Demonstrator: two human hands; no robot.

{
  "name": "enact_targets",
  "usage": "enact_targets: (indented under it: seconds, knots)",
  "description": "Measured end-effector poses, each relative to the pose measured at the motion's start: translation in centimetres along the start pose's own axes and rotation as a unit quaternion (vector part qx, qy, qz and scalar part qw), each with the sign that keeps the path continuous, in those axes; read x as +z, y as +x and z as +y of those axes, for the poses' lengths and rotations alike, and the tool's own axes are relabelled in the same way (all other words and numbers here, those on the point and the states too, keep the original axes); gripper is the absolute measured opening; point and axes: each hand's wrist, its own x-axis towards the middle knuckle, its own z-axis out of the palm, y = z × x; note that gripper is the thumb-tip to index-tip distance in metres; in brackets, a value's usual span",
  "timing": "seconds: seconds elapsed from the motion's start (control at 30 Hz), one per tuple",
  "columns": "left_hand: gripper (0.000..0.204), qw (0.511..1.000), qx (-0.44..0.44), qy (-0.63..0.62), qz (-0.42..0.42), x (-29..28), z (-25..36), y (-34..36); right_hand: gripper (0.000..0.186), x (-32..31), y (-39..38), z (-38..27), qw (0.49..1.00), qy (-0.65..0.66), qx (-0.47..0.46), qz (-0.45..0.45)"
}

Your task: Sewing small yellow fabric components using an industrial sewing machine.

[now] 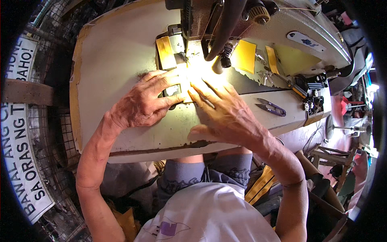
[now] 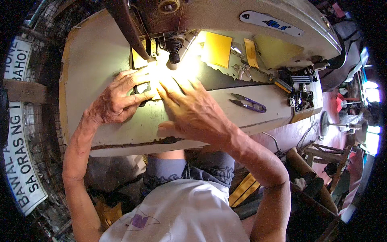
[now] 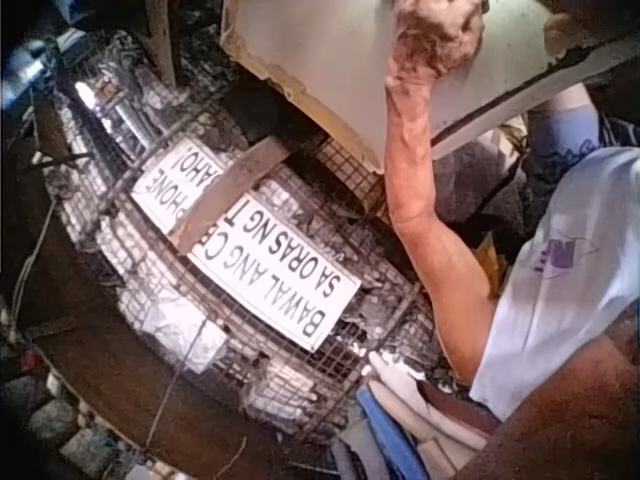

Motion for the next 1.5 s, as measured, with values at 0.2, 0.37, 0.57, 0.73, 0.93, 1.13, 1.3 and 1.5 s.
enact_targets:
  seconds: [0.2,0.37,0.57,0.73,0.93,1.13,1.3,1.5]
  knots:
    - [0.025,0.999,-0.02,0.02,0.033,1.1,0.1,0.8,0.085,0.2,-0.4,1.0,1.0,-0.002,-0.016,-0.025]
    - [0.02,0.992,-0.066,0.043,0.094,1.6,1.2,2.2,0.084,0.1,-0.1,1.3,0.999,-0.001,-0.05,-0.002]
    - [0.029,0.992,-0.091,0.056,0.067,1.8,1.4,1.9,0.077,0.6,-1.1,1.0,1.0,0.004,-0.028,0.003]
    - [0.031,0.994,-0.078,0.045,0.063,1.6,1.5,2.0,0.073,0.9,-2.7,-0.9,1.0,-0.004,-0.007,0.013]
    - [0.028,0.989,-0.068,0.068,0.11,1.8,1.9,2.1,0.071,0.5,-2.4,-1.1,1.0,0.0,-0.01,0.016]
    - [0.025,0.991,-0.042,0.085,0.096,1.5,2.2,2.0,0.068,0.2,-2.2,-0.9,1.0,0.0,-0.022,0.005]
    - [0.029,0.994,-0.043,0.058,0.084,1.8,2.2,1.4,0.068,0.3,-1.9,-0.5,0.999,0.012,-0.027,0.014]
    - [0.031,0.994,-0.038,0.044,0.092,1.8,2.1,2.0,0.065,-0.3,-1.6,0.0,0.999,0.019,-0.03,-0.002]
